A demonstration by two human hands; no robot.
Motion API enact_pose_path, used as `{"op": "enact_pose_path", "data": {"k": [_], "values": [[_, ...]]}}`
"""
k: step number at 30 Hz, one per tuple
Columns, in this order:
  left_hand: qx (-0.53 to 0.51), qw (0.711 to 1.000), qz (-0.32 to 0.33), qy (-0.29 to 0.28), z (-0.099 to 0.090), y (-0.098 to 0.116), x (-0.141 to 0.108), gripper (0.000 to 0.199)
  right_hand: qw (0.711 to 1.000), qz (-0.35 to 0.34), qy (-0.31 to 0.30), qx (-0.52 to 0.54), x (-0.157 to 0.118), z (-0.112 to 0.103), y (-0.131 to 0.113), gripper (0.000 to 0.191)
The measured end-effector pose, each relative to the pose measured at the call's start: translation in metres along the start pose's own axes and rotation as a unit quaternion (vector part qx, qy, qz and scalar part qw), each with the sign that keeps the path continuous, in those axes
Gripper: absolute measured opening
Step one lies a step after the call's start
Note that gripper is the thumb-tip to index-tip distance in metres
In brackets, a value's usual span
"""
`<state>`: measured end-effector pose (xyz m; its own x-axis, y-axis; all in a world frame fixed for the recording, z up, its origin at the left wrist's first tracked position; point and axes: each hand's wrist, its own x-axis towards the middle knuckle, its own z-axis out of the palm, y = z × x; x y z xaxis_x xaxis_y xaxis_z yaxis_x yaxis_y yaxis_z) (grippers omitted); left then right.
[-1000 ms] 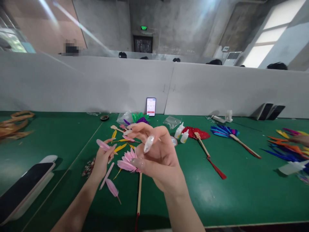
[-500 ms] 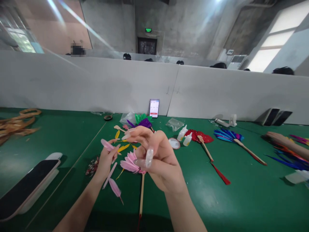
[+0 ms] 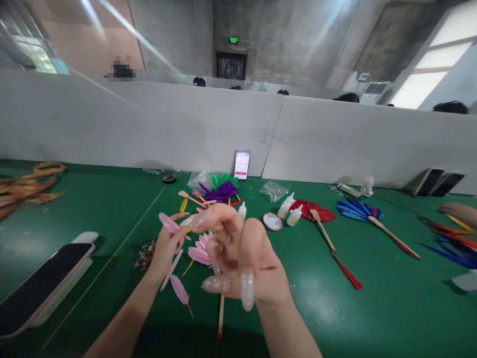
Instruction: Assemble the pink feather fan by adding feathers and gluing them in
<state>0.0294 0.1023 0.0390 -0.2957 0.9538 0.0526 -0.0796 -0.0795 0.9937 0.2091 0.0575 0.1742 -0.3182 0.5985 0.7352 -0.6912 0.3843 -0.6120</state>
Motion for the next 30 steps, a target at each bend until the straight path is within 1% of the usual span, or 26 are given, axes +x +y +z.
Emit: {"op": "enact_pose_path", "data": {"k": [5, 9, 11, 14, 19, 20, 22, 24, 26, 30], "values": [[-0.006, 1.0, -0.001, 0.011, 0.003, 0.005, -0.003, 0.042, 1.0, 0.021, 0.015, -0.015, 0.002, -0.001, 0.001, 0.038], [-0.013, 1.0, -0.004, 0.01, 0.004, 0.004, -0.001, 0.044, 1.0, 0.017, -0.006, -0.002, 0.005, -0.002, -0.003, 0.042], [-0.02, 1.0, -0.006, 0.003, 0.006, 0.008, 0.0, 0.044, 1.0, 0.012, -0.01, 0.017, 0.005, -0.003, -0.004, 0.043], [-0.045, 0.999, 0.003, -0.021, 0.013, 0.028, 0.0, 0.043, 1.0, 0.007, 0.01, 0.027, 0.004, -0.009, -0.005, 0.044], [-0.114, 0.99, 0.051, -0.062, 0.033, 0.089, -0.007, 0.038, 0.995, 0.053, 0.079, -0.008, 0.0, -0.022, -0.001, 0.038], [-0.126, 0.988, 0.061, -0.07, 0.037, 0.101, -0.008, 0.038, 0.995, 0.057, 0.085, -0.017, -0.001, -0.024, 0.0, 0.036], [-0.135, 0.984, 0.082, -0.081, 0.042, 0.119, -0.012, 0.036, 0.995, 0.042, 0.084, -0.028, 0.0, -0.028, 0.003, 0.032], [-0.133, 0.983, 0.097, -0.08, 0.046, 0.128, -0.016, 0.034, 0.997, 0.012, 0.073, -0.029, 0.002, -0.031, 0.005, 0.032], [-0.14, 0.982, 0.103, -0.074, 0.047, 0.13, -0.017, 0.033, 0.997, -0.008, 0.07, -0.025, 0.005, -0.033, 0.007, 0.032], [-0.149, 0.981, 0.091, -0.089, 0.048, 0.124, -0.014, 0.033, 0.996, 0.008, 0.087, -0.002, 0.012, -0.033, 0.008, 0.027]]}}
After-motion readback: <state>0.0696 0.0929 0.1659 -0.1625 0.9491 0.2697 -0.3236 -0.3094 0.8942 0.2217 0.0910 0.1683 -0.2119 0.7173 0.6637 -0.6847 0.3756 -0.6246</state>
